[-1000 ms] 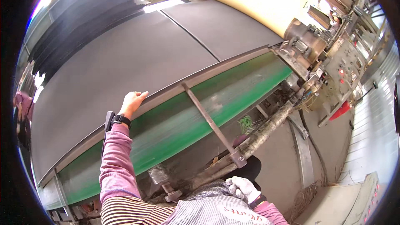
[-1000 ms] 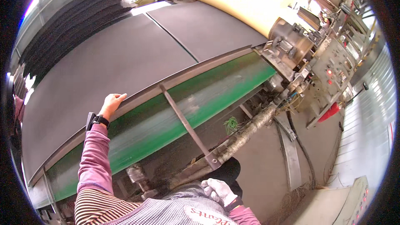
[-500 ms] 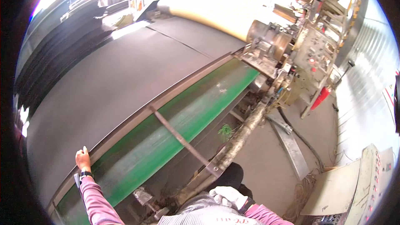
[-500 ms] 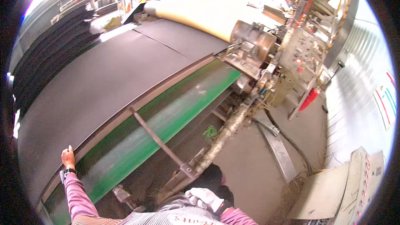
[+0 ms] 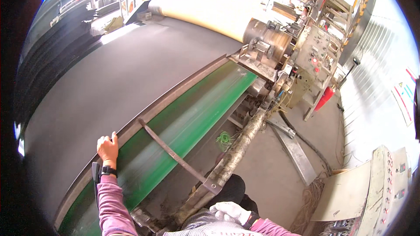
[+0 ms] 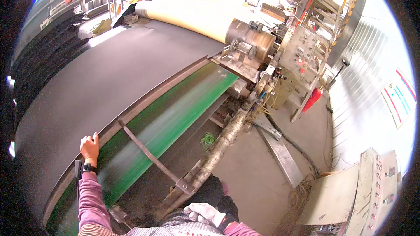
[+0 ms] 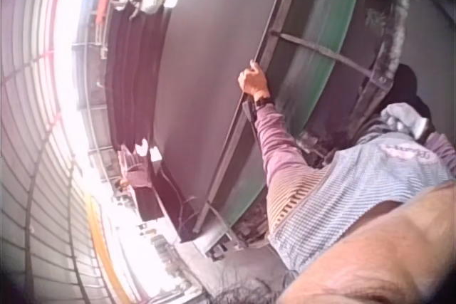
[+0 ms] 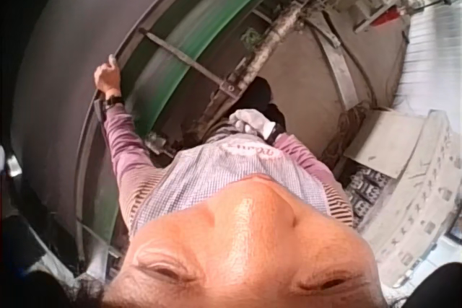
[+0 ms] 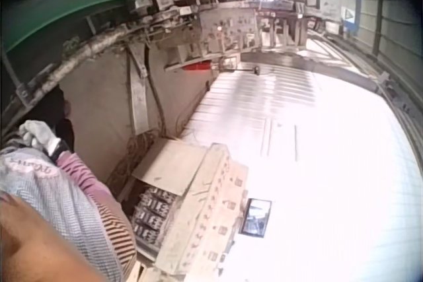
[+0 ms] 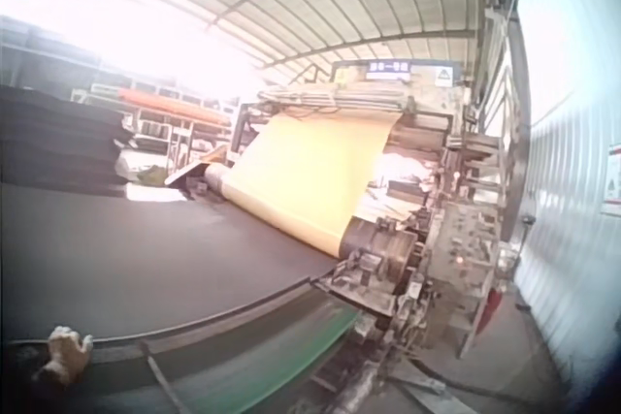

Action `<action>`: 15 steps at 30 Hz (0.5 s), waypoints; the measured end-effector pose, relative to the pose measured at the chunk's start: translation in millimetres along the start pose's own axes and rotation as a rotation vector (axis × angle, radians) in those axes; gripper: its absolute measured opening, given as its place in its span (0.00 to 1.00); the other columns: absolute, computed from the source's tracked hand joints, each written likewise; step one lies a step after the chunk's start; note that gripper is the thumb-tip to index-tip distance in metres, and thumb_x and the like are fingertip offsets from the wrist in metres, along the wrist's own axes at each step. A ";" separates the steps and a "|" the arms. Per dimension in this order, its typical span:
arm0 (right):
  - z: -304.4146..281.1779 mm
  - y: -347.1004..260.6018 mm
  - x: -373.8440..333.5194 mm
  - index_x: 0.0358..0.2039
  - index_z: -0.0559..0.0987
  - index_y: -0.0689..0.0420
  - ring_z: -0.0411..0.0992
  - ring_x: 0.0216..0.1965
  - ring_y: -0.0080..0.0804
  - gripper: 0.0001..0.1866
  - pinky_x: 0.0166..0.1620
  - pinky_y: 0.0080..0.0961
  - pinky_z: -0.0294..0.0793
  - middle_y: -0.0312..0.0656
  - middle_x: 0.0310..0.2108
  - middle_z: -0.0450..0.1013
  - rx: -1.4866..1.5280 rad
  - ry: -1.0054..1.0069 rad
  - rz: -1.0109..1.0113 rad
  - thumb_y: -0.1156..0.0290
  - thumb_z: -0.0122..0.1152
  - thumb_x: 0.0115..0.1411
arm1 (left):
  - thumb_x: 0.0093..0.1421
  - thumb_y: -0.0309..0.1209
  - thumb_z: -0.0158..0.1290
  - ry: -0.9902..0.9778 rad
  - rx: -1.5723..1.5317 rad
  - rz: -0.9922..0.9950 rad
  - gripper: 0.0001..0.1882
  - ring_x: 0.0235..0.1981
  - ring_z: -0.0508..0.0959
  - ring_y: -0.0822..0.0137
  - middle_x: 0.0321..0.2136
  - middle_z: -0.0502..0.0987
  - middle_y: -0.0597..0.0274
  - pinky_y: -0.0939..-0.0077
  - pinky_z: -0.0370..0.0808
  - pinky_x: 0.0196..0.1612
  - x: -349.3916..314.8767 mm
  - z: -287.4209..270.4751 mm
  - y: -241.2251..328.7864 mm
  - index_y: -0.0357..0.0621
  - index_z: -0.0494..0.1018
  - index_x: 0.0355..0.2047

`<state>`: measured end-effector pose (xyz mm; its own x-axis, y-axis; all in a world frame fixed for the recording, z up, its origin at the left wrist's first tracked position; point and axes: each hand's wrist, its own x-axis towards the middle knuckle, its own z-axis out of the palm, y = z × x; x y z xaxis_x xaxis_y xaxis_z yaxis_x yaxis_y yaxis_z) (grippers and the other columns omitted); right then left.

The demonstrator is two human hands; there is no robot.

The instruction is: The recorder is managing and aligning black sheets as they move along a conveyor belt and through a rolling machine.

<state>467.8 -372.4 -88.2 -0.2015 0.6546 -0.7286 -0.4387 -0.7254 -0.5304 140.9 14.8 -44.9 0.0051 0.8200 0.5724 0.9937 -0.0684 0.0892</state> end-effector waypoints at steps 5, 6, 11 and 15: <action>-7.3 8.1 7.9 0.41 0.77 0.56 0.67 0.24 0.14 0.14 0.24 0.10 0.65 0.29 0.26 0.73 0.091 -0.043 -0.004 0.62 0.52 0.62 | 0.59 0.54 0.43 -0.113 -0.014 0.027 0.31 0.34 0.76 0.53 0.26 0.76 0.50 0.62 0.73 0.38 28.1 22.1 69.4 0.37 0.77 0.21; -8.6 8.5 8.4 0.42 0.77 0.57 0.68 0.25 0.14 0.14 0.25 0.11 0.66 0.29 0.28 0.73 0.054 -0.027 0.036 0.63 0.52 0.62 | 0.59 0.55 0.42 -0.130 -0.009 0.042 0.32 0.34 0.76 0.53 0.27 0.77 0.50 0.62 0.73 0.39 34.3 25.1 83.3 0.36 0.78 0.22; -2.9 6.4 12.3 0.43 0.77 0.57 0.68 0.26 0.13 0.14 0.25 0.10 0.66 0.29 0.31 0.73 0.054 -0.022 0.025 0.63 0.52 0.62 | 0.58 0.59 0.39 -0.407 -0.385 0.125 0.36 0.34 0.76 0.45 0.26 0.76 0.39 0.61 0.72 0.40 70.8 26.4 119.2 0.33 0.77 0.26; 7.8 0.5 3.4 0.45 0.75 0.56 0.68 0.25 0.12 0.14 0.23 0.08 0.64 0.31 0.33 0.74 0.021 0.083 0.045 0.64 0.54 0.61 | 0.60 0.57 0.39 -0.533 -0.609 0.034 0.33 0.32 0.74 0.43 0.25 0.75 0.42 0.60 0.69 0.38 64.1 24.6 60.1 0.36 0.75 0.25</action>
<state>460.0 -368.8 -87.6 -0.1484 0.6006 -0.7857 -0.4496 -0.7486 -0.4873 203.7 77.3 -23.0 0.2396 0.9620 0.1308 0.7573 -0.2695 0.5949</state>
